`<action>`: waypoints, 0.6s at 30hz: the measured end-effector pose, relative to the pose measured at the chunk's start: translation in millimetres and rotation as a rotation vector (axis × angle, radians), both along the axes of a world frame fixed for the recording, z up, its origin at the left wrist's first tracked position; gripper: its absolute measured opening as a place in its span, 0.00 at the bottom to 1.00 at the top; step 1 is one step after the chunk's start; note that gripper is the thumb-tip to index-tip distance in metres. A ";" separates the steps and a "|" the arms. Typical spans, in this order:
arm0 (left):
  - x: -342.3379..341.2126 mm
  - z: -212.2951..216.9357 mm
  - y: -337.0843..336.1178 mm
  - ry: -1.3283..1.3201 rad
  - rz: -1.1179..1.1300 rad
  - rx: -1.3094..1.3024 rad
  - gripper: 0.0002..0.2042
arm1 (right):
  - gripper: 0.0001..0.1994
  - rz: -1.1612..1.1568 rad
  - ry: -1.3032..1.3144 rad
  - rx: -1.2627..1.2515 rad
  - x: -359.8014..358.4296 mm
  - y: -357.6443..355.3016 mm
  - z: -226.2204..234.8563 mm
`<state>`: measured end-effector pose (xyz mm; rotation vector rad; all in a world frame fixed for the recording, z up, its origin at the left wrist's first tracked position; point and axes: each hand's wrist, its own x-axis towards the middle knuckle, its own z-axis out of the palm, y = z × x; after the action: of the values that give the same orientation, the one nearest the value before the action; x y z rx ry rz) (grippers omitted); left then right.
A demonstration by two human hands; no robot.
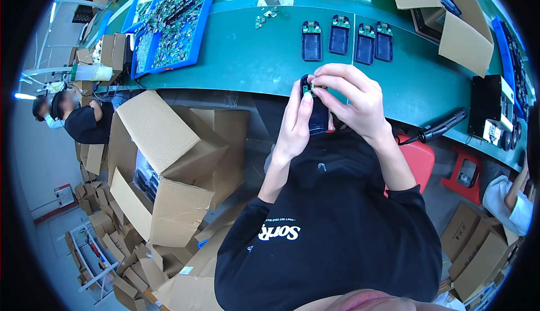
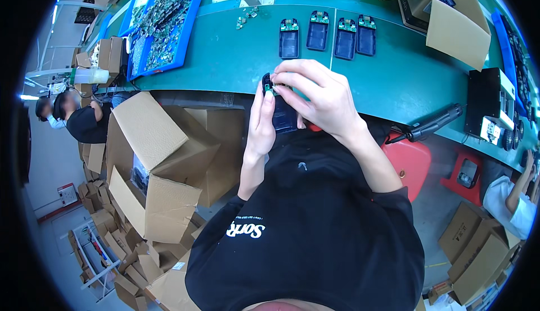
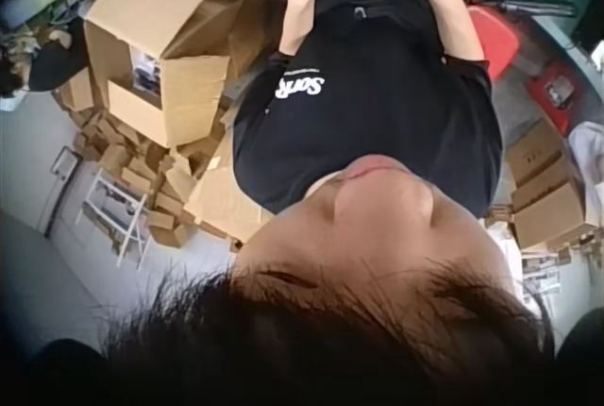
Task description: Assembling electronic components into plastic housings and packaging them into boxes.
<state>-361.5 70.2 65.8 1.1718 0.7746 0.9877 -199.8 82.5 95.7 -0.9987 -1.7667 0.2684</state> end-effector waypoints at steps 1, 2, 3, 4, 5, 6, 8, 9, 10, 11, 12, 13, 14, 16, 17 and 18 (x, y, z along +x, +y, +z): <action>1.6 -0.4 0.0 -0.002 0.005 0.003 0.20 | 0.11 -0.005 -0.003 0.009 0.6 0.4 -1.0; 3.3 -0.9 -0.1 -0.004 0.009 0.006 0.20 | 0.11 -0.010 -0.007 0.018 1.3 0.7 -1.9; 4.1 -1.2 0.0 -0.006 0.014 0.008 0.19 | 0.10 -0.015 -0.010 0.026 2.0 0.9 -2.5; 4.1 -1.1 0.0 -0.005 0.014 0.008 0.19 | 0.10 -0.015 -0.009 0.025 2.6 0.8 -2.8; 3.9 -0.8 -0.2 -0.010 0.000 -0.004 0.19 | 0.10 -0.009 -0.015 0.022 3.3 0.5 -3.1; 3.7 -0.1 0.2 -0.014 -0.016 -0.016 0.19 | 0.10 -0.005 -0.020 0.019 4.0 0.5 -3.2; 3.9 1.2 0.7 -0.017 -0.035 -0.029 0.19 | 0.10 -0.004 -0.023 0.015 4.9 0.5 -3.9; 4.2 2.0 0.8 0.015 -0.028 -0.020 0.19 | 0.10 -0.001 -0.021 0.012 5.3 0.5 -4.5; 4.6 2.7 0.9 0.048 -0.022 -0.012 0.19 | 0.10 0.001 -0.019 0.010 5.8 0.4 -5.2; 4.5 3.5 1.2 0.080 -0.014 -0.003 0.19 | 0.10 0.006 -0.016 0.008 5.9 0.6 -5.2; 4.0 2.6 2.0 0.081 -0.015 -0.003 0.19 | 0.10 0.005 -0.015 0.008 6.0 0.5 -5.0; 3.2 0.0 3.2 0.134 -0.012 0.037 0.19 | 0.10 0.006 -0.006 -0.012 5.9 -0.1 -4.7; 2.3 -2.6 4.6 0.186 -0.010 0.077 0.19 | 0.10 0.007 0.004 -0.032 5.9 -0.6 -4.4; 1.5 -3.5 5.4 0.239 -0.008 0.117 0.20 | 0.10 0.007 0.014 -0.053 6.7 -1.6 -4.4; 1.3 -3.0 5.5 0.238 -0.007 0.118 0.20 | 0.10 0.038 0.035 -0.100 8.0 -2.4 -4.6; 1.0 -2.4 5.4 0.237 -0.005 0.120 0.19 | 0.11 0.070 0.056 -0.147 9.5 -3.2 -4.8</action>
<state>-360.5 75.6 63.3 1.4115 0.9085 0.9105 -190.3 79.3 90.9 -1.0244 -1.7522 0.4720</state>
